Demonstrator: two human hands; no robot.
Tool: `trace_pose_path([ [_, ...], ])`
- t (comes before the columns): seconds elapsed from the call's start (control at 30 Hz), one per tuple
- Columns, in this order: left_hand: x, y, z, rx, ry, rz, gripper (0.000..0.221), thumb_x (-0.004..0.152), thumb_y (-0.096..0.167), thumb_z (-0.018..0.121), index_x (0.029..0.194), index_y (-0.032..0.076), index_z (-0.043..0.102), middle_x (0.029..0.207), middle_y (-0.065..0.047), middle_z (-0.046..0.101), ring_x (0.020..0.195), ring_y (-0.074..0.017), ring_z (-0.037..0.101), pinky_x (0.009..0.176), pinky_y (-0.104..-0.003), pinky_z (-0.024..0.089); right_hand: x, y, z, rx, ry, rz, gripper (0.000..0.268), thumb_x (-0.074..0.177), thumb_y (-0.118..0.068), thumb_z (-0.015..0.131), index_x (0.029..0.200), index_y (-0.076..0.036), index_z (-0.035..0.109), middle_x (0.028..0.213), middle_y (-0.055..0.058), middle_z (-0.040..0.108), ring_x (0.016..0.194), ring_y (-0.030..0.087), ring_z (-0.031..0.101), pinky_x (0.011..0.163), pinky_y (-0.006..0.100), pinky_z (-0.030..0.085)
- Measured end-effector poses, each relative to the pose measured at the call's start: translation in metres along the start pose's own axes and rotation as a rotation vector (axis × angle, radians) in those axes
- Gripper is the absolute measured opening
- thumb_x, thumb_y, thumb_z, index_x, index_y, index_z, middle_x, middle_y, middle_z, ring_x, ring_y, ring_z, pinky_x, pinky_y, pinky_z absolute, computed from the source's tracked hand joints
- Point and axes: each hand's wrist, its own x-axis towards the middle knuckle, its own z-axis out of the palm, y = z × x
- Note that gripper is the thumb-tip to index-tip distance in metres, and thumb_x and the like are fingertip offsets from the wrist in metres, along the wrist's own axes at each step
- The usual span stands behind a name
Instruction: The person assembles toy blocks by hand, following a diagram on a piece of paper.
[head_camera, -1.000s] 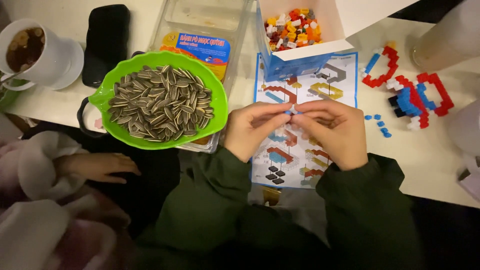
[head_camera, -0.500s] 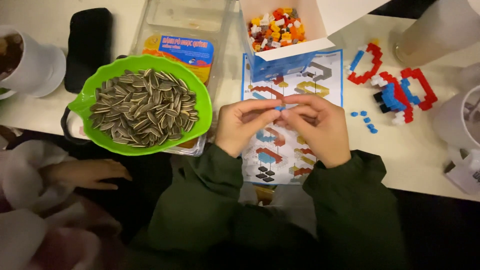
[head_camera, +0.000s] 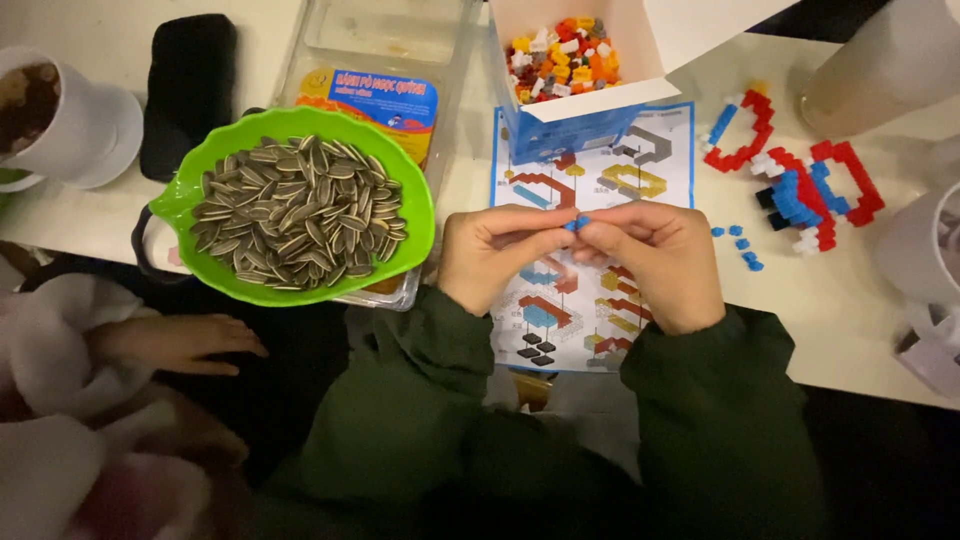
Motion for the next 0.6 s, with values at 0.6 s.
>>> trace_pose_path([
  [0.6,0.0007,0.0030,0.0001,0.034,0.030,0.097,0.022,0.076,0.004,0.083,0.096,0.009,0.075,0.092,-0.012,0.075,0.088,-0.0192,0.072,0.079,-0.028,0.060,-0.0003,-0.0002,0.0003,0.005,-0.057,-0.055,0.018,0.086,0.002,0.069,0.103,0.008,0.069,0.079,0.023,0.071,0.069,0.023,0.072,0.063,0.029,0.062],
])
